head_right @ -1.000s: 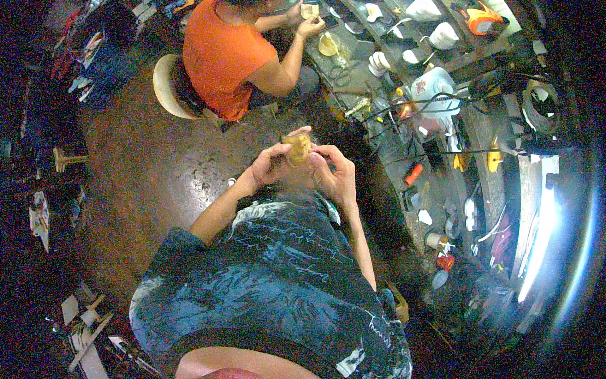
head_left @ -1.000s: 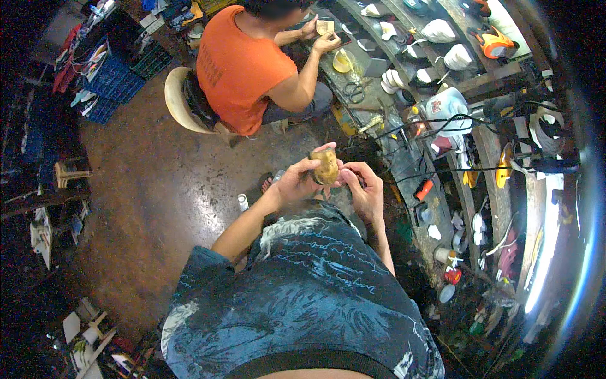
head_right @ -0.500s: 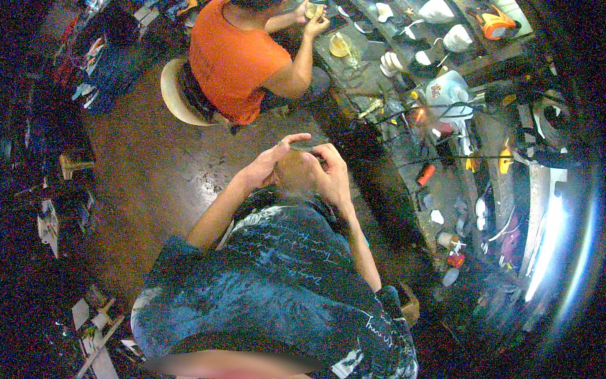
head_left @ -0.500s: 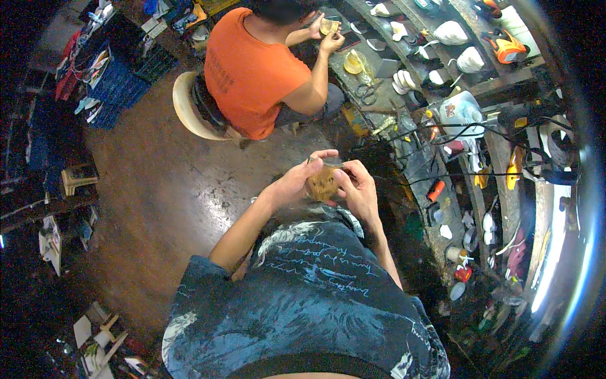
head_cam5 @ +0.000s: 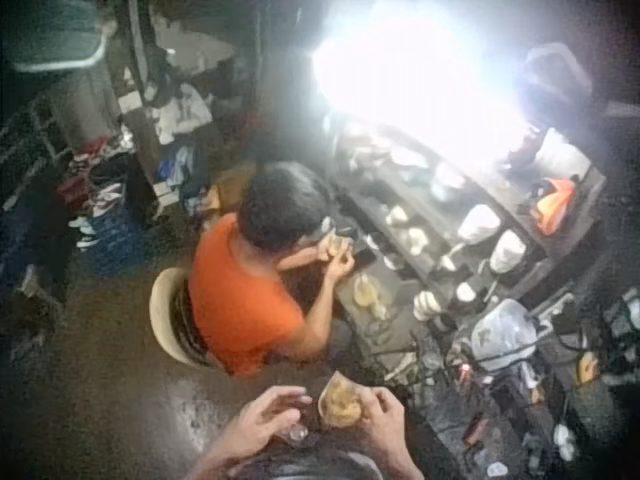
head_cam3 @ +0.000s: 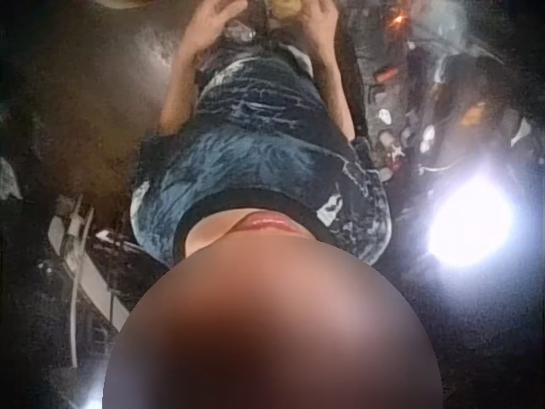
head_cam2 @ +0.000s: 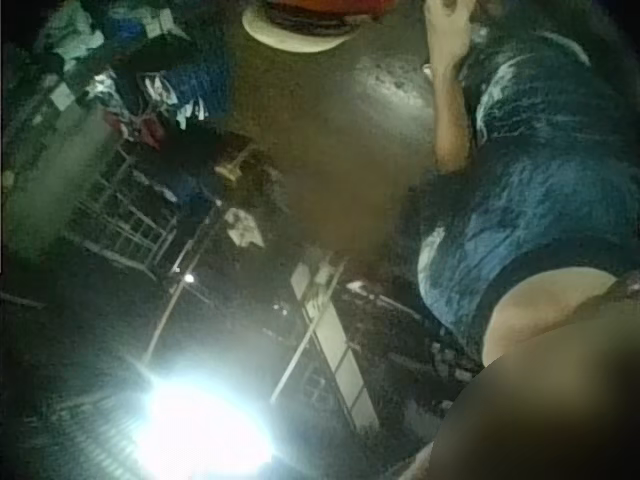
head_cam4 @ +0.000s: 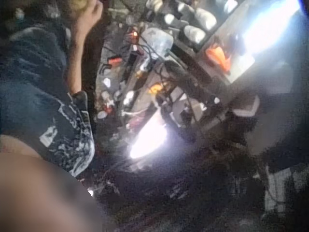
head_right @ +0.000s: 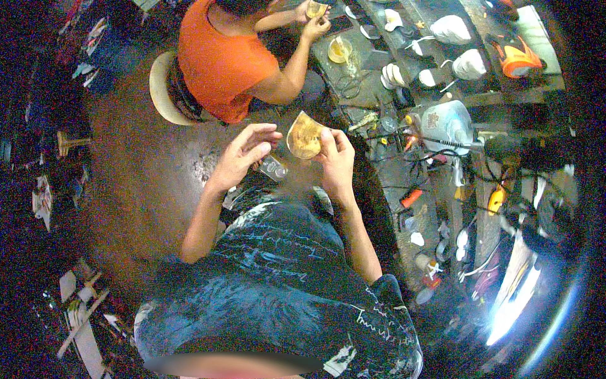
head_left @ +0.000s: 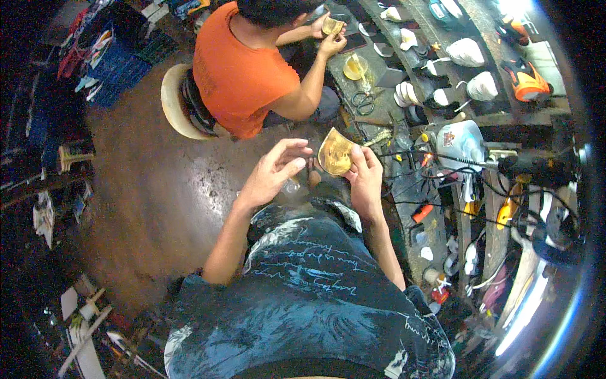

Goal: The person holds a small wooden piece and uses a rotary tool to carve its surface. They rotate the piece to access different areas and continue carving while seated.

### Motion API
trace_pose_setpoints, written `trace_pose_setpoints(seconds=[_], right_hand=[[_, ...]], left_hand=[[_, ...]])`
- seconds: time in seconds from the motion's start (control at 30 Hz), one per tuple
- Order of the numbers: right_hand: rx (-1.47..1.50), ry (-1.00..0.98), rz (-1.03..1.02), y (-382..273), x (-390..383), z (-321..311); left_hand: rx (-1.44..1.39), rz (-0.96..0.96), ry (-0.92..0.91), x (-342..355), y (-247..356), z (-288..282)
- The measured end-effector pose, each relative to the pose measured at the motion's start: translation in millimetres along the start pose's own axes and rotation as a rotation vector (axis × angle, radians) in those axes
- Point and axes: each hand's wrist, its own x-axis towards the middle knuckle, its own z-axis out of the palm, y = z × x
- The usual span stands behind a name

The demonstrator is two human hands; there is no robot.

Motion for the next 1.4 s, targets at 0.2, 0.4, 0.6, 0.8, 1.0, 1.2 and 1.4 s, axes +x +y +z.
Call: trace_pose_setpoints(seconds=[0.2, 0.4, 0.6, 0.8, 1.0, 1.2, 1.4], right_hand=[[0.107, -0.165, 0.017, -29.4, 40.1, -9.8], [0.115, -0.316, 0.024, -66.3, 50.2, -16.4], [0.074, -0.449, 0.043, -85.5, 38.3, -9.9], [-0.038, -0.522, -0.008, -91.5, 25.7, -11.1], [0.024, -0.549, -0.007, -90.6, 25.4, -13.8], [0.087, -0.539, 0.070, -86.6, 23.1, -15.5], [0.071, -0.539, 0.047, -87.8, 25.1, -17.8]], left_hand=[[0.466, 0.051, 0.364, 33.7, 28.7, 31.1], [-0.087, 0.116, 0.473, 37.1, 28.3, 73.7], [-0.310, 0.112, 0.386, 15.3, 35.9, 87.3], [-0.299, 0.162, 0.459, 3.4, 41.3, 93.4], [-0.310, 0.191, 0.468, -7.0, 45.3, 105.9], [-0.316, 0.203, 0.423, -14.4, 53.7, 108.7], [-0.327, 0.215, 0.410, -12.3, 55.8, 112.1]])
